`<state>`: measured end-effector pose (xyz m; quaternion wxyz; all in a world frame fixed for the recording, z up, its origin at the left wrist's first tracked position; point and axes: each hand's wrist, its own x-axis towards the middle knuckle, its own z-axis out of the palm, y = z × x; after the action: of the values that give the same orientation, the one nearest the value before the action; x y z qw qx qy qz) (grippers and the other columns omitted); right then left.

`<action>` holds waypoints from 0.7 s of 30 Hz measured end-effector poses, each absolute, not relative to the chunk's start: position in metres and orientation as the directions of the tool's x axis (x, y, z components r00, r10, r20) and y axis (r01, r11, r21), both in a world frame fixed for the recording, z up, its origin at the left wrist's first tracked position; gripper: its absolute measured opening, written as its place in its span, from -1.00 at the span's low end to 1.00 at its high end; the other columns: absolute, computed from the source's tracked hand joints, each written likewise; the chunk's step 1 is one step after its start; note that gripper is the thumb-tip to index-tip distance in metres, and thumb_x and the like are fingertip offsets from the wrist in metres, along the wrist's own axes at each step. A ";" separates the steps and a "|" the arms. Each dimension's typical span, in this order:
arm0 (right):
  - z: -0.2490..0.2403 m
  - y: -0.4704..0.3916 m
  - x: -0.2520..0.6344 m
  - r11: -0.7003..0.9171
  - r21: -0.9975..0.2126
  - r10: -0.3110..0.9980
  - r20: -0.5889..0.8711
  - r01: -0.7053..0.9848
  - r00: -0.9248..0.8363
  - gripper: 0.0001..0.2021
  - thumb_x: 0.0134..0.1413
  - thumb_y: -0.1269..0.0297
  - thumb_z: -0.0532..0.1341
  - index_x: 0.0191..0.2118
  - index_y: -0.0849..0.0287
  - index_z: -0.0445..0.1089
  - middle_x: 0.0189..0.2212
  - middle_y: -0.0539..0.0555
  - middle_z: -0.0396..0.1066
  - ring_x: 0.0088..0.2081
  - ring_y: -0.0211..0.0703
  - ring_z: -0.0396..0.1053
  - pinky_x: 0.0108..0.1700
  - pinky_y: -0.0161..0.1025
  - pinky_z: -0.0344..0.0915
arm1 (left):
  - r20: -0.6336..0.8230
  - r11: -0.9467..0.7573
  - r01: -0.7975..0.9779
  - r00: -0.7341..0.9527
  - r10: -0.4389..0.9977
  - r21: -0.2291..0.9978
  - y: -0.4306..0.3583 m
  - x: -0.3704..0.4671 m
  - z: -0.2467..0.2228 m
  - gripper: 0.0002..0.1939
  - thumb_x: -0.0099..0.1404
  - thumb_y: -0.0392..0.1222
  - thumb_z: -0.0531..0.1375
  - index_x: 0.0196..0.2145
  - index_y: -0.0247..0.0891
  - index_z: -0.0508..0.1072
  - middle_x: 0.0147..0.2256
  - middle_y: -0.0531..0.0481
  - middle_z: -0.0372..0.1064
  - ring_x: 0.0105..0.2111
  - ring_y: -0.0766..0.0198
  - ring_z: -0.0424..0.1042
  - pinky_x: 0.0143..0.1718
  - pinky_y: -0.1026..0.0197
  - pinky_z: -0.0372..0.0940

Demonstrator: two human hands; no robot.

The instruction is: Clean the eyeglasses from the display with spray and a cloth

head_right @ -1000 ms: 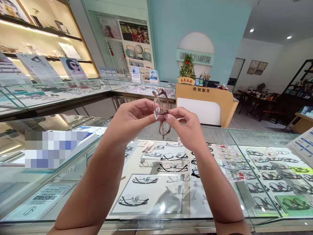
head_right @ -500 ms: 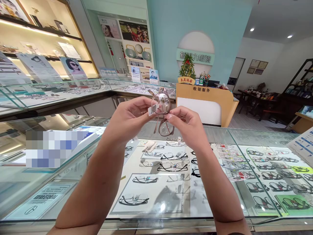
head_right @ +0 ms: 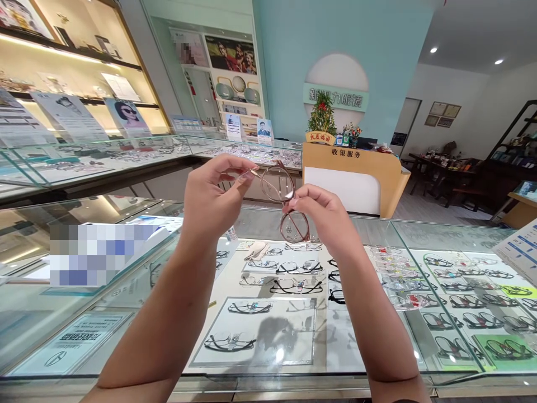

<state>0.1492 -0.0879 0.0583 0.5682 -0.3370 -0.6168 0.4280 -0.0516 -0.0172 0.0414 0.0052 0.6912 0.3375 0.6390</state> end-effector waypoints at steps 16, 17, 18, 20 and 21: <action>0.061 -0.092 0.158 0.357 -0.892 0.912 0.397 -0.277 -0.104 -0.75 0.05 0.09 0.48 -0.36 0.00 0.42 -0.14 -0.03 0.63 -0.04 -0.10 0.49 0.09 -0.09 0.40 | 0.888 -0.918 0.393 0.404 0.219 0.048 -0.047 -0.036 0.045 -0.77 0.49 -0.30 0.20 -0.02 -0.14 0.63 -0.13 -0.05 0.59 -0.14 0.18 0.54 -0.07 0.11 0.43; 0.061 -0.092 0.159 0.358 -0.893 0.910 0.400 -0.272 -0.113 -0.74 0.05 0.08 0.48 -0.35 0.00 0.41 -0.14 -0.02 0.63 -0.06 -0.09 0.50 0.08 -0.08 0.42 | 0.874 -0.917 0.396 0.431 0.223 0.039 -0.045 -0.035 0.043 -0.77 0.50 -0.28 0.20 -0.01 -0.14 0.63 -0.11 -0.07 0.59 -0.13 0.16 0.54 -0.07 0.10 0.42; 0.061 -0.091 0.159 0.361 -0.895 0.908 0.401 -0.262 -0.121 -0.74 0.05 0.06 0.48 -0.34 0.00 0.41 -0.13 -0.01 0.63 -0.06 -0.07 0.50 0.07 -0.06 0.43 | 0.863 -0.913 0.407 0.450 0.227 0.029 -0.043 -0.034 0.042 -0.79 0.51 -0.25 0.21 -0.02 -0.13 0.64 -0.10 -0.09 0.59 -0.13 0.14 0.54 -0.08 0.09 0.40; 0.061 -0.091 0.159 0.379 -0.897 0.904 0.411 -0.229 -0.115 -0.73 0.05 0.04 0.46 -0.34 0.00 0.39 -0.12 0.00 0.63 -0.02 -0.03 0.51 0.09 -0.02 0.45 | 0.849 -0.901 0.433 0.473 0.236 0.009 -0.039 -0.034 0.039 -0.83 0.52 -0.18 0.23 -0.06 -0.13 0.65 -0.13 -0.10 0.59 -0.14 0.12 0.53 -0.10 0.09 0.37; 0.061 -0.090 0.158 0.394 -0.894 0.901 0.422 -0.213 -0.103 -0.73 0.06 0.04 0.45 -0.35 0.00 0.38 -0.12 0.01 0.63 0.03 -0.01 0.51 0.12 -0.01 0.45 | 0.847 -0.899 0.438 0.477 0.235 0.002 -0.037 -0.035 0.039 -0.84 0.53 -0.15 0.25 -0.08 -0.13 0.65 -0.15 -0.09 0.58 -0.16 0.13 0.51 -0.12 0.10 0.35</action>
<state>0.1584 -0.0903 0.0606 0.6006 -0.2966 -0.5799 0.4637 -0.0345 -0.0373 0.0390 -0.1077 0.8527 0.1972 0.4717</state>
